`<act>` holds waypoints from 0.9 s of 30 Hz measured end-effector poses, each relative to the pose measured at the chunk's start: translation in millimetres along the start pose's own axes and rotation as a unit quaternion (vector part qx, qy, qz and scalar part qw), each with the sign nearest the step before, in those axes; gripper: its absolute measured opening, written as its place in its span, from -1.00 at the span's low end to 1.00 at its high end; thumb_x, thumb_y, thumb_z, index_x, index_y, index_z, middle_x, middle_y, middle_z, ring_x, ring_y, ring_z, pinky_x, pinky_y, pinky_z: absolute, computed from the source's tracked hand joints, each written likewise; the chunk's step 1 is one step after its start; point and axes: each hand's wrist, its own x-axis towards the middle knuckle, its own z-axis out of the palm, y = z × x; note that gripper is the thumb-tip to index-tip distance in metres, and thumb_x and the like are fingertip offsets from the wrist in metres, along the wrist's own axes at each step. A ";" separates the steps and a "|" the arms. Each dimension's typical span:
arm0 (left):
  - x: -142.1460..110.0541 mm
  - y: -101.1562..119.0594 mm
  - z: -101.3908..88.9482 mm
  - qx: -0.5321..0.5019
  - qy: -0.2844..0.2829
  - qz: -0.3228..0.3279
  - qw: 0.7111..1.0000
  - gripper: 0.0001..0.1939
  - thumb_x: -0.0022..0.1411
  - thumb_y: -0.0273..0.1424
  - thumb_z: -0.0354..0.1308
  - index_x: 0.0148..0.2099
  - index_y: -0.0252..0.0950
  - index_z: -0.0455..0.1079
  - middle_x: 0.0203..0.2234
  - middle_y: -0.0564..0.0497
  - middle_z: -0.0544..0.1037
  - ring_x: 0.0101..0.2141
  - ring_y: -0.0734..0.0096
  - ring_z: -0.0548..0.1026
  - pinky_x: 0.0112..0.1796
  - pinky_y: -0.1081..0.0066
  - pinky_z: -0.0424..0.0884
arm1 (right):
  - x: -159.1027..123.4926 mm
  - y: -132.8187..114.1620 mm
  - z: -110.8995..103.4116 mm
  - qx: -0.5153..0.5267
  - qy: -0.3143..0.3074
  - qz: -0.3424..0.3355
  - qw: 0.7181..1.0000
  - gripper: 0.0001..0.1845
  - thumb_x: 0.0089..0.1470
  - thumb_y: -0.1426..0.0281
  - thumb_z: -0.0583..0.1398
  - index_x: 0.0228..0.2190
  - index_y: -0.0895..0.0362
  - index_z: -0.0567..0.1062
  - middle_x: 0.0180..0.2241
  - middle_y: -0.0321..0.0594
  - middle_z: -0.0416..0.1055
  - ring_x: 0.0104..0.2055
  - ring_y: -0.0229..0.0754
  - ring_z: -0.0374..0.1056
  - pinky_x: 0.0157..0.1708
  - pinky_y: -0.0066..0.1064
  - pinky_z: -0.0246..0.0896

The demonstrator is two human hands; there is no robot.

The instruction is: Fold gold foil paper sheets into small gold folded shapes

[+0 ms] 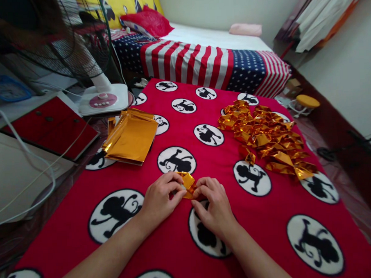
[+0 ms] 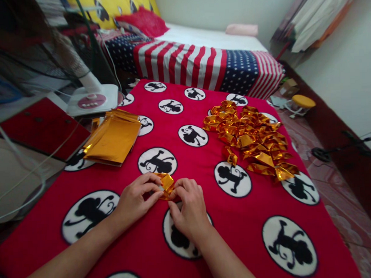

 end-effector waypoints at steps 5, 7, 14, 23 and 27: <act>-0.4 -0.5 0.8 0.008 -0.005 -0.001 1.000 -0.89 0.21 -0.45 0.19 -0.39 -0.26 0.45 -0.25 0.02 0.51 -0.19 0.38 0.48 -0.13 0.35 0.41 | -0.9 2.5 0.2 0.012 0.003 -0.015 1.000 -0.86 0.01 0.54 0.26 -0.45 0.09 0.41 -0.20 -0.23 0.38 -0.11 -0.10 0.25 -0.15 -0.24 0.06; -0.4 -0.5 0.6 0.011 -0.006 -0.001 1.000 -0.88 0.22 -0.45 0.18 -0.40 -0.26 0.44 -0.25 0.02 0.50 -0.19 0.38 0.48 -0.13 0.36 0.40 | -1.6 2.6 -0.2 0.014 0.005 -0.016 1.000 -0.85 0.01 0.55 0.25 -0.46 0.10 0.39 -0.20 -0.22 0.38 -0.10 -0.09 0.25 -0.15 -0.24 0.06; 0.0 -1.6 1.0 0.021 -0.005 0.009 1.000 -0.89 0.22 -0.46 0.17 -0.39 -0.26 0.43 -0.25 0.02 0.50 -0.18 0.38 0.48 -0.12 0.35 0.40 | -3.0 -1.1 -3.2 0.003 -0.005 -0.009 1.000 -0.79 -0.06 0.57 0.26 -0.41 0.10 0.34 -0.20 -0.23 0.37 -0.13 -0.09 0.22 -0.16 -0.24 0.05; -0.1 -0.9 1.3 0.022 0.003 0.021 1.000 -0.89 0.22 -0.45 0.18 -0.39 -0.26 0.43 -0.26 0.01 0.51 -0.20 0.38 0.49 -0.15 0.37 0.42 | -0.7 3.5 -1.3 0.028 0.005 -0.019 0.999 -0.83 0.14 0.59 0.13 -0.31 0.09 0.43 -0.21 -0.23 0.41 -0.14 -0.12 0.25 -0.16 -0.25 0.06; 0.2 -0.4 1.3 0.018 0.006 0.022 1.000 -0.89 0.21 -0.46 0.18 -0.39 -0.26 0.44 -0.26 -0.01 0.51 -0.20 0.37 0.49 -0.16 0.36 0.43 | 0.3 5.1 1.5 0.026 0.020 -0.025 0.999 -0.84 0.17 0.57 0.14 -0.32 0.09 0.47 -0.23 -0.22 0.43 -0.15 -0.12 0.26 -0.19 -0.26 0.08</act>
